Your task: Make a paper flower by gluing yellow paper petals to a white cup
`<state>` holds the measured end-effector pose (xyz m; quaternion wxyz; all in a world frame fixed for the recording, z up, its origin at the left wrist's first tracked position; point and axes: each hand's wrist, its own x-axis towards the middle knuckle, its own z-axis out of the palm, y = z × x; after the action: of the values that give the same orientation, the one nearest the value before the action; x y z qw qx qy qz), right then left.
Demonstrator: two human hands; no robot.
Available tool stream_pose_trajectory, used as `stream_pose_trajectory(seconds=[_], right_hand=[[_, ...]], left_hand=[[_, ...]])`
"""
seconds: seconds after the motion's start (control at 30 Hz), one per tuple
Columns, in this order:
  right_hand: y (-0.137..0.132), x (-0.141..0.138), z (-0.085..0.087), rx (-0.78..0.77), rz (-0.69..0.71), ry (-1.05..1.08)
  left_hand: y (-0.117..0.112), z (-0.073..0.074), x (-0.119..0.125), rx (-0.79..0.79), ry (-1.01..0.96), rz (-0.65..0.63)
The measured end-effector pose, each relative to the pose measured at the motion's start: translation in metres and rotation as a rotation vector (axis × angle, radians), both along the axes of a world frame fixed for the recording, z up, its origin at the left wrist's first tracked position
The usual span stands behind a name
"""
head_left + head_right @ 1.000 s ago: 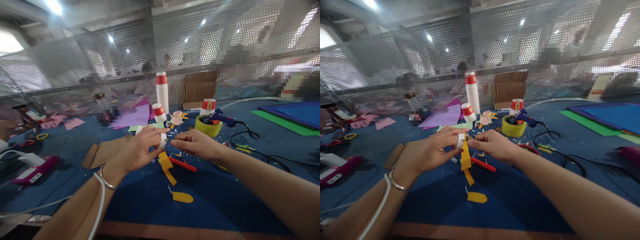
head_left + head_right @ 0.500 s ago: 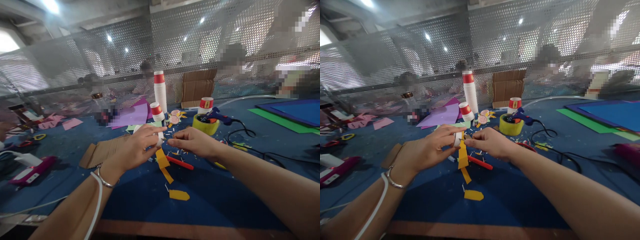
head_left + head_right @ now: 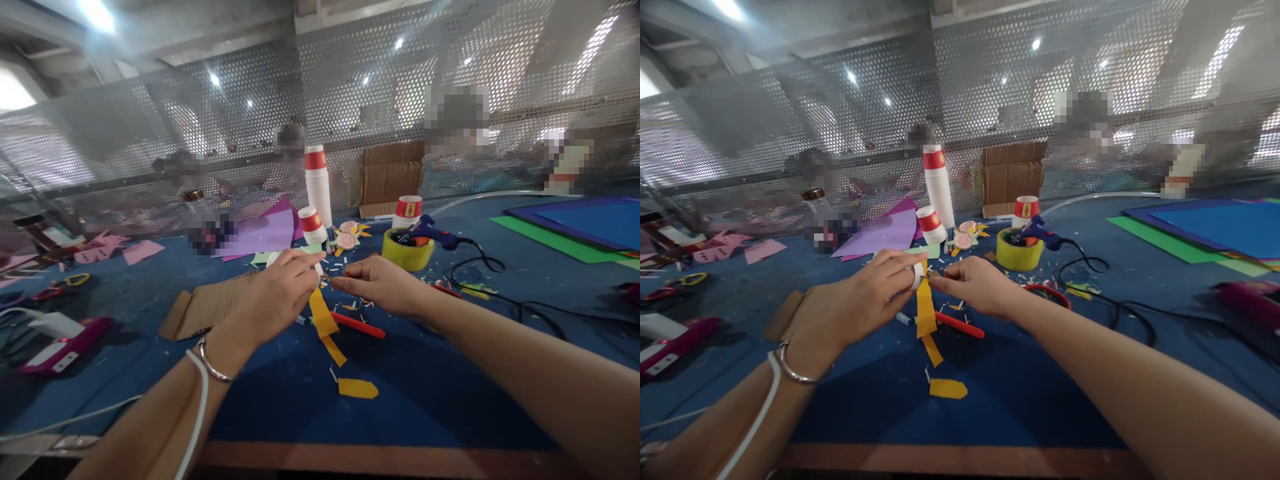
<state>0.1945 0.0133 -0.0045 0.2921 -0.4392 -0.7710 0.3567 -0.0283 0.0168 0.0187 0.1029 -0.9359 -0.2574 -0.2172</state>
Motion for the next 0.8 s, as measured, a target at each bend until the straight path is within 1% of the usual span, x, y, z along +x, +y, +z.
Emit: stream_pose_trajectory(seconds=[0.07,0.13,0.2,0.27,0.37,0.43,0.5,0.6,0.7,0.8], right_hand=[[0.0,-0.001,0.0,-0.014,-0.031,-0.006],[0.0,0.0,-0.001,-0.038,-0.066,-0.003],[0.0,0.001,-0.001,-0.042,-0.099,0.009],[0.0,0.002,-0.001,-0.012,-0.128,0.049],[-0.001,0.002,-0.001,0.065,-0.149,0.13],[-0.002,0.001,-0.001,0.099,-0.129,0.167],[-0.003,-0.002,-0.001,0.1,-0.091,0.197],[-0.007,-0.006,0.001,0.073,-0.022,0.226],[-0.01,-0.008,0.004,0.035,0.02,0.237],[-0.011,-0.01,0.004,-0.004,0.042,0.235]], left_hand=[[0.001,-0.002,0.0,-0.062,-0.05,0.009],[0.002,-0.003,-0.001,-0.148,-0.13,0.048],[0.005,-0.004,-0.002,-0.264,-0.234,0.103],[0.007,-0.004,-0.004,-0.414,-0.342,0.13],[0.008,-0.006,-0.004,-0.623,-0.434,0.076],[0.006,-0.007,-0.002,-0.725,-0.436,0.03],[0.002,-0.009,0.001,-0.828,-0.419,0.0],[-0.002,-0.011,0.006,-0.963,-0.437,0.012],[-0.003,-0.012,0.008,-1.009,-0.486,0.019],[-0.005,-0.01,0.008,-1.052,-0.469,0.047]])
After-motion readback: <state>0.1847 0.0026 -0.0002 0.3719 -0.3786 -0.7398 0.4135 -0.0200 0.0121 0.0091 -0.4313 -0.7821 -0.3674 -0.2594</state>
